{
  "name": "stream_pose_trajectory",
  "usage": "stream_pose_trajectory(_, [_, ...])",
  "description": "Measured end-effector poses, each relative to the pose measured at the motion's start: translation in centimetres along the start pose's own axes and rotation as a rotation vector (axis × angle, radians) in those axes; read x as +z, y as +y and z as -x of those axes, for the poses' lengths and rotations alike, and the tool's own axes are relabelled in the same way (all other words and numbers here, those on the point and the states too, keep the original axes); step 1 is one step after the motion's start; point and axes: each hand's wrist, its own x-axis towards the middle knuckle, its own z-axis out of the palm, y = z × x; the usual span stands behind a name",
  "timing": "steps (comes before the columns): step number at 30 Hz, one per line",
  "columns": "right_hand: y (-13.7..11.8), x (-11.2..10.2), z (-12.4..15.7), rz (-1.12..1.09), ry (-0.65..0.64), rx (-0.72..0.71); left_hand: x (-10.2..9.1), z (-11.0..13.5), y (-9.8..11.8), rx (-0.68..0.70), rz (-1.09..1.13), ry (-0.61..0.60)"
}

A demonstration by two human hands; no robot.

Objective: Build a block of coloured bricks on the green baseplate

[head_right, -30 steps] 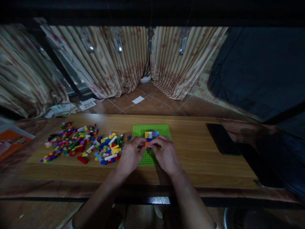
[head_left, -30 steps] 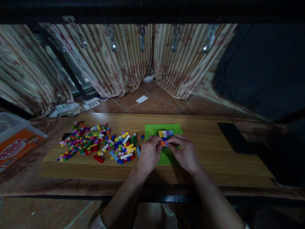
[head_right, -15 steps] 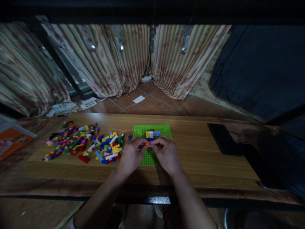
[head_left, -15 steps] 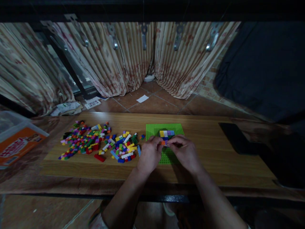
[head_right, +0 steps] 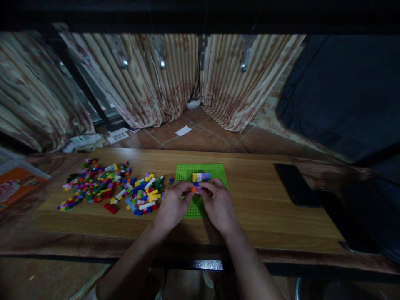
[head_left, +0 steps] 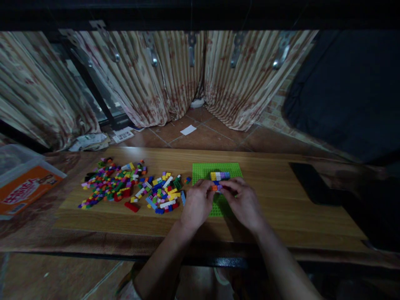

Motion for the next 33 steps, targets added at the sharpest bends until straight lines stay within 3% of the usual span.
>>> stream_pose_trajectory(9, [-0.02,-0.59,-0.12,0.13,-0.053,-0.14,-0.01,0.01,0.15,-0.012,-0.014,-0.005])
stream_pose_trajectory(15, [0.46,-0.19,-0.11,0.087,0.025,-0.119,0.16,0.13,0.41,0.009,-0.083,-0.012])
stream_pose_trajectory(33, [-0.12,0.27,-0.37,0.131,0.007,-0.049,0.68,0.8,0.5,0.132,-0.428,-0.145])
